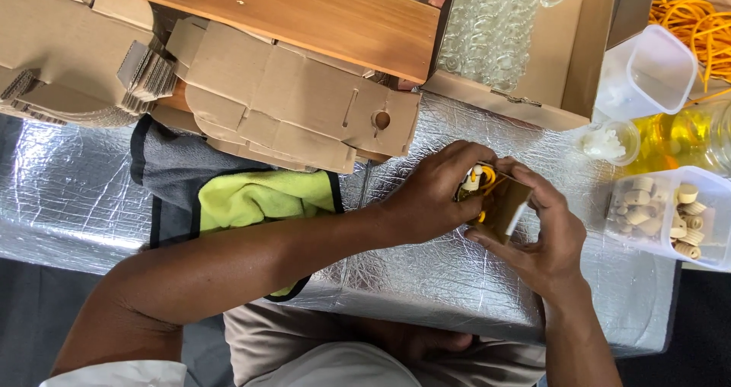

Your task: The person wipes a small glass bottle with a cloth, then threads a yellow cord through a wooden stopper and attaches it to the bottle. They fold a small cardboard box, place the bottle inside, and close the box before setting it aside.

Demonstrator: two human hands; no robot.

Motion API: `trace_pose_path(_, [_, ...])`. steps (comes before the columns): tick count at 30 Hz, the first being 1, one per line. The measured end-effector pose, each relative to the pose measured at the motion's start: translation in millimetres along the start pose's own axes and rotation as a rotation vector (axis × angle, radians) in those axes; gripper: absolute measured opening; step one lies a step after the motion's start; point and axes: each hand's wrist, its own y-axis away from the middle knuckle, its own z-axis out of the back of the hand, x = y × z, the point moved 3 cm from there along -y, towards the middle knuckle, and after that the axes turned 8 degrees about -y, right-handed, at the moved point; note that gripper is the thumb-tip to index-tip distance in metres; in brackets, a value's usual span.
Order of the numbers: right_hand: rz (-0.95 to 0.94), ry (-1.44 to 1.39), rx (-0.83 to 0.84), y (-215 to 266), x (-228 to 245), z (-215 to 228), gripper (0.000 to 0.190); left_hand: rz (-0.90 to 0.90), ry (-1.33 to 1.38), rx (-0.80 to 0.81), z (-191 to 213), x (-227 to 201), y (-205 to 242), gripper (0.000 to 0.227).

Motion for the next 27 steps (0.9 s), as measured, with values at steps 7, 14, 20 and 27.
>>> trace_pose_path(7, [-0.044,0.075,0.091,-7,1,3,0.091,0.037,0.02,0.137,6,-4,-2,0.065])
trace_pose_path(14, [0.036,0.108,0.168,-12,3,8,0.097,0.12,0.134,0.264,13,-6,0,0.08])
trace_pose_path(20, [0.119,0.146,0.163,-9,-5,11,0.092,-0.063,0.205,0.296,16,-11,2,0.095])
trace_pose_path(27, [0.108,0.381,0.276,0,-19,-9,0.102,0.149,0.296,0.319,20,-33,-5,0.12])
